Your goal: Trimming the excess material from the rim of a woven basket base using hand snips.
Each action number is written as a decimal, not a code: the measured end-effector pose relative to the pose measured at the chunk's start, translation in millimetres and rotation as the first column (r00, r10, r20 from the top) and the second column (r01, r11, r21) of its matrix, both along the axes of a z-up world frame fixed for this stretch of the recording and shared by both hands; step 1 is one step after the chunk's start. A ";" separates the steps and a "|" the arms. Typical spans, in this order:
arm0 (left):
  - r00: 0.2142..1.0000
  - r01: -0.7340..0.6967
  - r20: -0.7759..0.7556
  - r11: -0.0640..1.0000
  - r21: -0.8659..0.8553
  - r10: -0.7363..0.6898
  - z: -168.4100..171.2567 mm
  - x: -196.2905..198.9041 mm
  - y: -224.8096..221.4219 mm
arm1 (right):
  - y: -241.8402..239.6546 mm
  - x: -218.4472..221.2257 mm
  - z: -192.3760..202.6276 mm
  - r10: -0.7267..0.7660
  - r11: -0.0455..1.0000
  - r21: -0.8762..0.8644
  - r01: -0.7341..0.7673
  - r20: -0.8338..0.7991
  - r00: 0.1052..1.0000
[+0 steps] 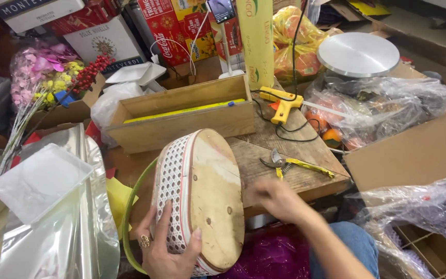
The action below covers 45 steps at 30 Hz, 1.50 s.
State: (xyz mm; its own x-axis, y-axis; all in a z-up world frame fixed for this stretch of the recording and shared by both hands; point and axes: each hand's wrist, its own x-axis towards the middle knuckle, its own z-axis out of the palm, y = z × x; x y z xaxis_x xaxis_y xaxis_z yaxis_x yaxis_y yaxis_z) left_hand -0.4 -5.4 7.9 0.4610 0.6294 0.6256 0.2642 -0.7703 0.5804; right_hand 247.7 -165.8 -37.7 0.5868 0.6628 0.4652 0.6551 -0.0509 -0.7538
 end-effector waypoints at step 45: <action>0.995 -0.003 0.097 0.995 0.095 -0.007 -9.0 -7.3 -7.1 | 42.8 30.5 105.6 0.454 0.768 0.638 -0.051 -0.487 0.746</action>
